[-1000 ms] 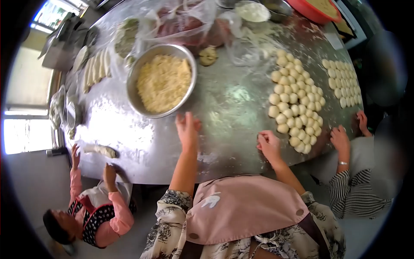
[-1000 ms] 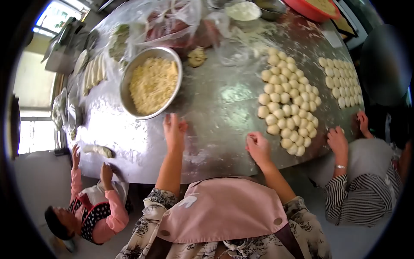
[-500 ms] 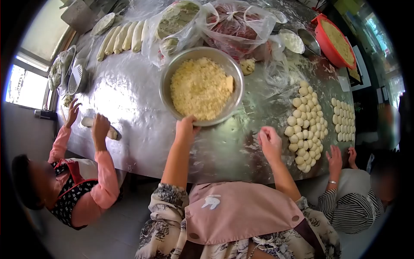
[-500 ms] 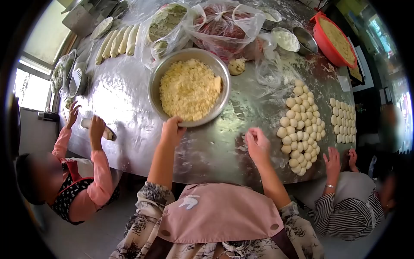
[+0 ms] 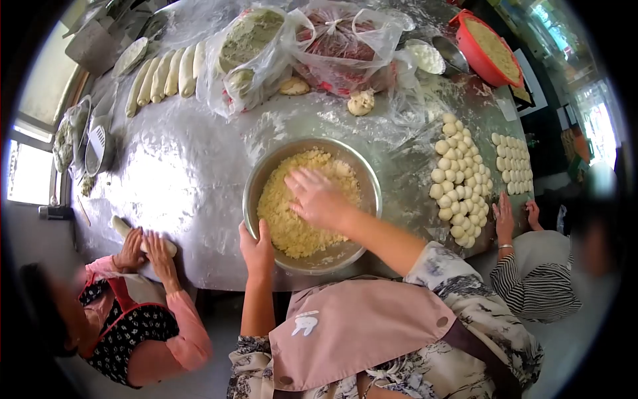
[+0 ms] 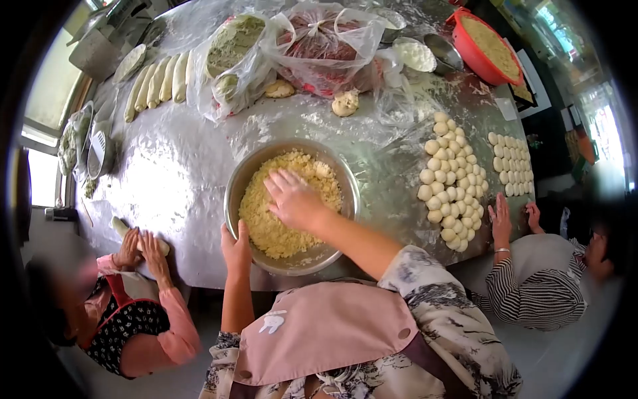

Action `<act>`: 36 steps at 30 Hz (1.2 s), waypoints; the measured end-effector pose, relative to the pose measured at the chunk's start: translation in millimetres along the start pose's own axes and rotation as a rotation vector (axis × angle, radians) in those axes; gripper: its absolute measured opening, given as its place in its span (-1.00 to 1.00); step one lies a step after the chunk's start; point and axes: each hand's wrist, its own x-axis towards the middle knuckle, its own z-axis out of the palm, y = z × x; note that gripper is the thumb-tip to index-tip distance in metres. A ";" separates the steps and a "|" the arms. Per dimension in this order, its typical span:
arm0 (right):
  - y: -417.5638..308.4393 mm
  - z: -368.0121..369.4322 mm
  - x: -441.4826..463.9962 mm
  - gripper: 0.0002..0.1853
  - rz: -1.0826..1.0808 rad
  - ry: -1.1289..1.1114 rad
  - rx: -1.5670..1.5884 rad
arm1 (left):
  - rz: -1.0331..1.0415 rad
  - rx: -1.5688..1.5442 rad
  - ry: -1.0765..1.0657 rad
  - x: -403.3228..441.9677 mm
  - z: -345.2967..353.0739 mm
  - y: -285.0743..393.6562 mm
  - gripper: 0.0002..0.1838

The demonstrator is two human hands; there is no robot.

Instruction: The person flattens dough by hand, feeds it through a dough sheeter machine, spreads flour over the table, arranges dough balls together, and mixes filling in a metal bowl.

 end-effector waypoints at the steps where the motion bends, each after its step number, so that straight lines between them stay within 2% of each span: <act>1: 3.5 17.3 -5.3 -0.44 0.023 -0.038 -0.023 | 0.027 0.008 0.034 0.4 2.7 -1.6 -0.65; 6: 3.6 29.3 -20.2 -0.45 0.131 -0.163 0.010 | 0.090 -0.027 0.106 4.5 11.1 -19.4 -0.75; 10: -2.5 18.5 -24.2 -0.53 0.081 -0.219 -0.144 | 0.113 -0.125 0.163 4.7 17.9 -18.0 -0.78; 14: -1.8 35.1 -49.0 -0.62 0.046 -0.145 -0.069 | 0.136 0.056 0.186 -2.4 13.1 -0.6 -0.76; 15: 1.8 50.0 -56.0 -0.65 0.035 -0.060 -0.109 | 0.137 0.030 0.186 -1.3 12.6 -4.6 -0.76; 18: -1.8 5.3 -51.1 -0.64 0.009 -0.559 -0.106 | 0.101 0.018 0.172 1.5 11.6 -8.7 -0.76; 21: 3.3 -15.9 -40.4 -0.60 0.068 -0.686 -0.034 | 0.103 -0.045 0.163 2.5 14.2 -11.5 -0.77; 24: -6.4 -8.4 -17.0 -0.61 -0.015 -0.059 0.120 | 0.083 -0.066 0.159 4.7 14.6 -13.4 -0.74; 27: -23.1 28.0 20.7 -0.53 -0.147 0.062 0.095 | 0.109 -0.059 0.158 7.9 15.1 -19.8 -0.71; 30: -32.3 59.5 32.1 -0.48 -0.076 0.026 -0.003 | 0.131 -0.072 0.167 8.6 14.9 -16.2 -0.72; 33: -43.5 52.8 34.3 -0.53 -0.025 -0.152 -0.045 | 0.164 -0.089 0.197 11.0 14.9 -18.8 -0.75; 36: -46.2 46.6 37.1 -0.61 -0.041 -0.201 -0.032 | 0.137 -0.018 0.219 9.4 12.1 -12.5 -0.76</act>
